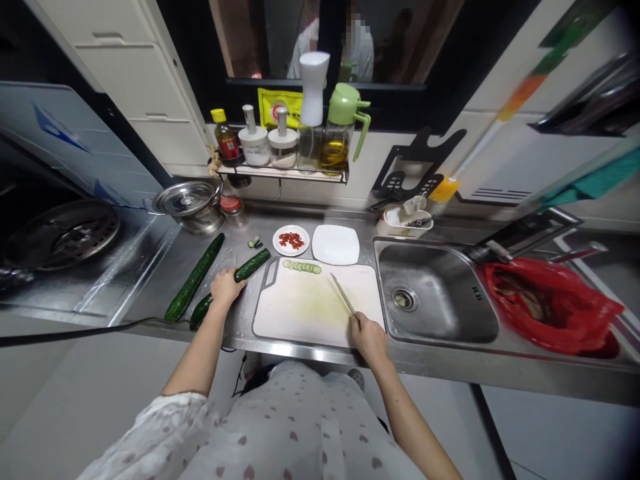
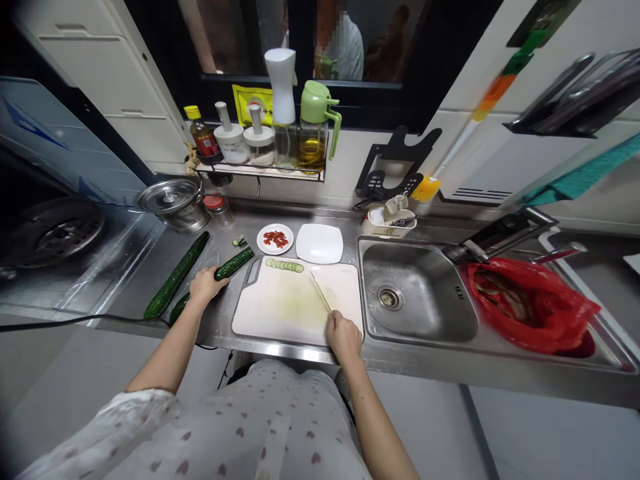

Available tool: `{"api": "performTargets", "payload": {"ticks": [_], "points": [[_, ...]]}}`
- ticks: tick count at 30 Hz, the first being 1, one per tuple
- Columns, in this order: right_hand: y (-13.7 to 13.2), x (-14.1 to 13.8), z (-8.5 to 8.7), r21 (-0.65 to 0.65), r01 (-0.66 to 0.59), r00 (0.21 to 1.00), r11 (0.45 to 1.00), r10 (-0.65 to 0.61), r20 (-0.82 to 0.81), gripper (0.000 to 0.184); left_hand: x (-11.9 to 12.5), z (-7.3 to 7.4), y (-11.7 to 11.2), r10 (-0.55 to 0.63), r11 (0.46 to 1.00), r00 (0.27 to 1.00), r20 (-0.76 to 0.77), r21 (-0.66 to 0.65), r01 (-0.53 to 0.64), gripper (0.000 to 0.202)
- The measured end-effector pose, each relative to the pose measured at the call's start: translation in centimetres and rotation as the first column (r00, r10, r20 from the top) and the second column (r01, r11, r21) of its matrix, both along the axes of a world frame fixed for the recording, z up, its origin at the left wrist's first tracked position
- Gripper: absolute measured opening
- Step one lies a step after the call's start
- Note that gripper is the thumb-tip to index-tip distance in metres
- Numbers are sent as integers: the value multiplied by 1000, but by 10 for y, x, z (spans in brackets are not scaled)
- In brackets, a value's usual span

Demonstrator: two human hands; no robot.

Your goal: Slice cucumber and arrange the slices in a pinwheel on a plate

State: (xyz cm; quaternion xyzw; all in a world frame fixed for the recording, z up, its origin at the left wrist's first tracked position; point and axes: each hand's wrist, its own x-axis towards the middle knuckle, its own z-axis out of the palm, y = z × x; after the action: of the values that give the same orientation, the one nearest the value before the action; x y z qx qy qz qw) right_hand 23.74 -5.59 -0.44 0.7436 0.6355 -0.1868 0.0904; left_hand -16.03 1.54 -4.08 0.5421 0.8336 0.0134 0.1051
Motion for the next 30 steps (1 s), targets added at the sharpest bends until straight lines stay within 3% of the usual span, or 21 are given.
{"api": "performTargets", "payload": {"ticks": [11,15,17,19,24,27,30], "points": [[5,-3,5,-32,-56,998,998,57,27,42,1,4,-4,3,1000,1000,20,-1,-3,69],[4,-4,6,-39,-52,998,998,53,30,43,13,11,-8,33,995,999,12,95,-34,73],[4,-4,6,-37,-53,998,998,54,28,43,31,14,-8,34,981,999,9,192,-35,65],[5,-4,6,-38,-52,998,998,53,28,43,57,14,-7,-42,967,998,43,254,30,53],[10,-3,7,-38,-48,999,998,49,22,42,136,7,8,-378,917,888,261,241,319,41],[13,-2,8,-50,-52,999,997,53,13,40,172,3,24,-443,894,844,302,216,392,38],[14,-2,8,-40,-69,998,997,69,7,38,191,0,41,-463,886,837,291,191,423,38]]}}
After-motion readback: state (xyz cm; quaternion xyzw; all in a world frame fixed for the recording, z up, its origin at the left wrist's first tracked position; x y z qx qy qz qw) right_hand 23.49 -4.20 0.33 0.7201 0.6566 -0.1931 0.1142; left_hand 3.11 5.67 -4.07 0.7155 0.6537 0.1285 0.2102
